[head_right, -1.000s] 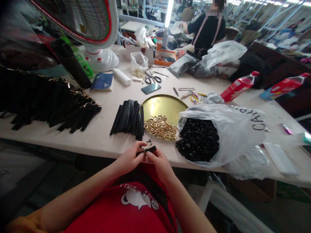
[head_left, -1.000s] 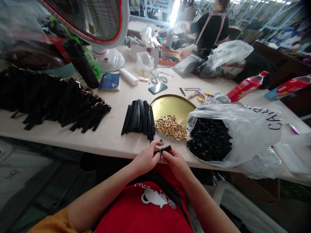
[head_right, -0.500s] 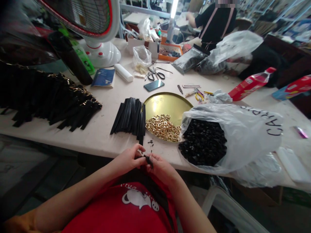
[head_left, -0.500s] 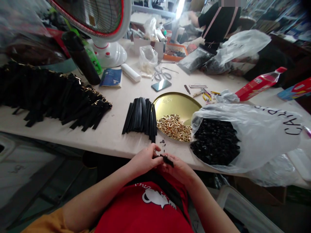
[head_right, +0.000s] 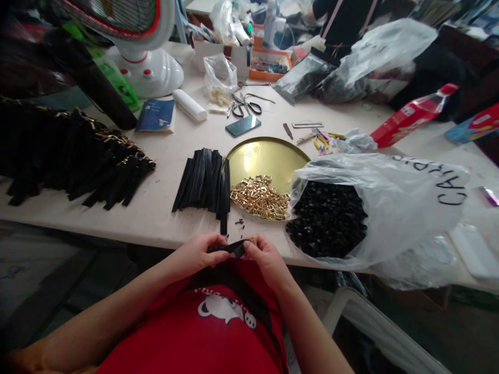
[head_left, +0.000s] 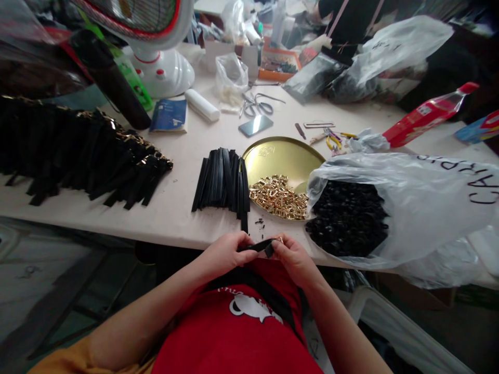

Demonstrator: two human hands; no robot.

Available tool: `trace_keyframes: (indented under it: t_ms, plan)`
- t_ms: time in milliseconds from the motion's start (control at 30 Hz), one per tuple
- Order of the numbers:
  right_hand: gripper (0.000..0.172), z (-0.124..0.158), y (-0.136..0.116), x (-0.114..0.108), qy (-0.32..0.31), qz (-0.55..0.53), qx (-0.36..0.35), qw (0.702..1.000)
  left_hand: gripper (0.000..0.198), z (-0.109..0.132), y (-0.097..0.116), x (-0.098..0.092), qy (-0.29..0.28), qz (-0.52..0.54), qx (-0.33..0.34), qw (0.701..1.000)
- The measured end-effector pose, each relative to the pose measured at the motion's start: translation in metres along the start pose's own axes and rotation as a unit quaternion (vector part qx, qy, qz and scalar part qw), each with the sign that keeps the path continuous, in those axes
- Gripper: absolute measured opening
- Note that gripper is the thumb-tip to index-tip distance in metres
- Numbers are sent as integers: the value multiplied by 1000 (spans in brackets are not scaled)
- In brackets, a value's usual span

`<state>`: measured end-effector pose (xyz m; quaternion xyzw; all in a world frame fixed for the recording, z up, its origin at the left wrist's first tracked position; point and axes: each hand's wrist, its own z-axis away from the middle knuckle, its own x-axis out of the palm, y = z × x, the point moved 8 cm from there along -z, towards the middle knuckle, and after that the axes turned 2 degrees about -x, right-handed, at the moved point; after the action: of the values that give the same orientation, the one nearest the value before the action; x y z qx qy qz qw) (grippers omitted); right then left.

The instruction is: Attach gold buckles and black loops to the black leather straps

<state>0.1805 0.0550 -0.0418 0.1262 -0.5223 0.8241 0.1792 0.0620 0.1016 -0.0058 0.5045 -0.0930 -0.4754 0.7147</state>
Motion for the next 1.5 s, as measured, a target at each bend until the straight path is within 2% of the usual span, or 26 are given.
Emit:
trace_keyframes:
  t_ms: [100, 200, 300, 400, 500, 567, 700, 767, 900, 1067, 1233, 1333, 1433, 1500]
  plan:
    - [30, 1, -8, -3, 73, 78, -51, 993, 23, 4, -1, 6, -25, 52, -1, 998]
    - [31, 5, -9, 0, 111, 92, -73, 987, 21, 5, -3, 10, -18, 56, -7, 998]
    - [32, 7, -5, 4, 96, 83, -62, 990, 24, 6, -6, 16, -34, 94, -9, 995]
    - [42, 9, -2, 5, 76, 74, -50, 993, 27, 9, -10, 20, -57, 147, -5, 987]
    - [31, 11, 1, 4, 83, 101, -54, 990, 24, 10, -17, 22, -68, 170, -18, 983]
    - [25, 12, 0, 3, 109, 151, -79, 979, 23, 10, -22, 23, -59, 179, -31, 982]
    - [17, 19, -9, 3, 168, 279, -160, 932, 21, 8, -25, 24, -32, 179, -32, 983]
    - [16, 21, -9, 4, 161, 297, -160, 927, 20, 7, -24, 25, -28, 157, -28, 987]
    - [20, 20, -1, 4, 118, 261, -114, 951, 20, 7, -22, 23, -21, 89, -15, 996]
    - [19, 20, -4, 0, 145, 290, -130, 937, 24, 7, -19, 27, -40, 97, -14, 994]
    - [27, 14, 13, -3, 127, 202, -52, 970, 25, 5, -10, 27, -49, 57, 5, 997]
    - [30, 12, 11, -4, 119, 214, -46, 968, 32, 6, -7, 22, -52, 43, 37, 997]
    - [30, 11, 9, -3, 99, 215, -40, 971, 46, 7, -12, 22, -71, 67, 26, 995]
    - [27, 11, 11, 1, 73, 205, -28, 976, 47, 7, -15, 26, -92, 88, 16, 992]
